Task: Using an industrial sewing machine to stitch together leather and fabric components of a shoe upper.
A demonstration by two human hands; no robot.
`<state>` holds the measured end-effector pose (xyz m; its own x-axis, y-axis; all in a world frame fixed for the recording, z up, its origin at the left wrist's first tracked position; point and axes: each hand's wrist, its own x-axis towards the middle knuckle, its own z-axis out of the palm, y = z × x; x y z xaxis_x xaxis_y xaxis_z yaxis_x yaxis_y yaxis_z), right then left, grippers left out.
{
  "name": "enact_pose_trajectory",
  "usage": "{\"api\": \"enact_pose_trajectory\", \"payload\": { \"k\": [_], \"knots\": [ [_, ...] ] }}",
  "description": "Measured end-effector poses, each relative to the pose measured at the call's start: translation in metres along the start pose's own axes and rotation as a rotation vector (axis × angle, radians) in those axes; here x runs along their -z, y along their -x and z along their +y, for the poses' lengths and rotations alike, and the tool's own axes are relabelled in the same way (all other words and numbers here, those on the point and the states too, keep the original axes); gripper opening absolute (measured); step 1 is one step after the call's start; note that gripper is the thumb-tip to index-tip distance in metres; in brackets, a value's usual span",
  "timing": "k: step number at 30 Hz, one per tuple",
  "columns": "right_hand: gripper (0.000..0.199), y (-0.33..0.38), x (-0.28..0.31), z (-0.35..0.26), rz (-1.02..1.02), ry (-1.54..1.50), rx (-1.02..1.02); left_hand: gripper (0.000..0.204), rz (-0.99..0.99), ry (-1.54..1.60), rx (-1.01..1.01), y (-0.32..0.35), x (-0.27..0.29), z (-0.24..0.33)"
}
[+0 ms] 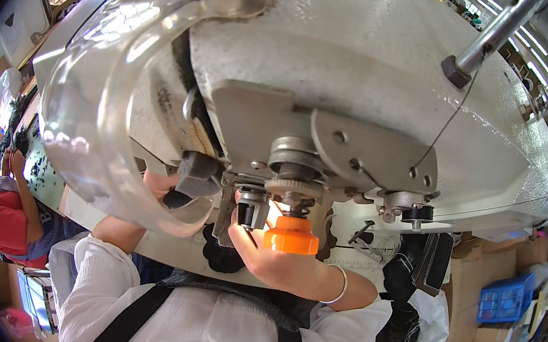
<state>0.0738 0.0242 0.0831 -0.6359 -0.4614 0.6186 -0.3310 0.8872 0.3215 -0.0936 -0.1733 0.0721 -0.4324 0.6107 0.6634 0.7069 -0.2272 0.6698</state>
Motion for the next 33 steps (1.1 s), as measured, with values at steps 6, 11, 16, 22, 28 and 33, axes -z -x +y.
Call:
{"api": "enact_pose_trajectory", "payload": {
  "k": [6, 11, 16, 22, 28, 33],
  "knots": [
    [0.036, 0.01, -0.011, 0.001, -0.036, -0.046, 0.055, 0.042, -0.161, -0.267, -0.285, 0.001, 0.005, -0.005],
    [0.027, 0.002, 0.003, 0.005, -0.07, 0.027, 0.12, 0.03, -0.209, -0.605, -0.468, 0.006, 0.006, -0.004],
    [0.02, -0.013, 0.01, 0.005, 0.043, -0.004, 0.163, 0.021, -0.233, -0.774, -0.618, 0.001, 0.006, -0.001],
    [0.018, -0.006, 0.007, 0.012, 0.007, 0.135, 0.355, 0.015, -0.223, -0.722, -0.533, 0.003, 0.005, 0.002],
    [0.023, 0.041, -0.05, 0.002, 0.095, -0.034, 0.183, 0.035, -0.163, -0.777, -0.565, 0.015, 0.001, -0.015],
    [0.026, 0.055, -0.079, -0.017, 0.128, -0.348, -0.144, 0.046, -0.166, -0.575, -0.305, 0.023, -0.007, -0.031]
  ]
}}
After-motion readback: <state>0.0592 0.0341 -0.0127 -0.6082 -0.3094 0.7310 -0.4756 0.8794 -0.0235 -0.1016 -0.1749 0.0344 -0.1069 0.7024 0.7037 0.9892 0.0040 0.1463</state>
